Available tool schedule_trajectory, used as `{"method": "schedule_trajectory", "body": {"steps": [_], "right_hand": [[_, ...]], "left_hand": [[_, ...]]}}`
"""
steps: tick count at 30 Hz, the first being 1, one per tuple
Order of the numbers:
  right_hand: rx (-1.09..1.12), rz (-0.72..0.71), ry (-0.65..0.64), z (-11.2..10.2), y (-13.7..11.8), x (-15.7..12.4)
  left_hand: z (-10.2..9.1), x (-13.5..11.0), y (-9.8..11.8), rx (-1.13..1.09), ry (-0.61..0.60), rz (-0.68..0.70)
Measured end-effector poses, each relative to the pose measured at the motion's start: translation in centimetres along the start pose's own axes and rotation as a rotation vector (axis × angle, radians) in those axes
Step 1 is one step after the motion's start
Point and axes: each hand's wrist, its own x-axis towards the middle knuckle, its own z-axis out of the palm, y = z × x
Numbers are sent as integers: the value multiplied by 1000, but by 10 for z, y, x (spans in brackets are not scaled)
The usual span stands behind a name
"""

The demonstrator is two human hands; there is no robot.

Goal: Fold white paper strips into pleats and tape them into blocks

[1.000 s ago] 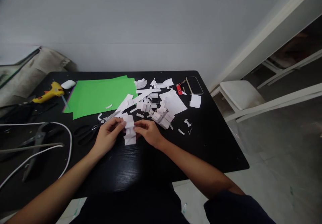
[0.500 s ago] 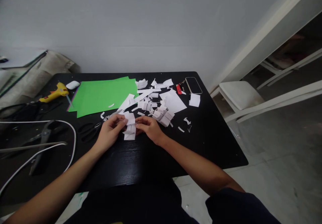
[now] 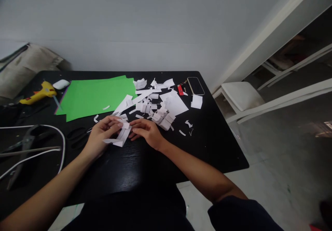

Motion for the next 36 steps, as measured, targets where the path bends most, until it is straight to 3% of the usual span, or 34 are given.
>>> {"method": "schedule_trajectory", "body": {"steps": [13, 22, 36], "right_hand": [[-84, 6, 52, 2, 9, 0], [-86, 47, 118, 2, 3, -1], [-141, 49, 167, 2, -1, -3]], "left_hand": [[7, -5, 5, 131, -21, 152], [6, -5, 6, 128, -96, 111], [8, -9, 12, 225, -104, 123]]}}
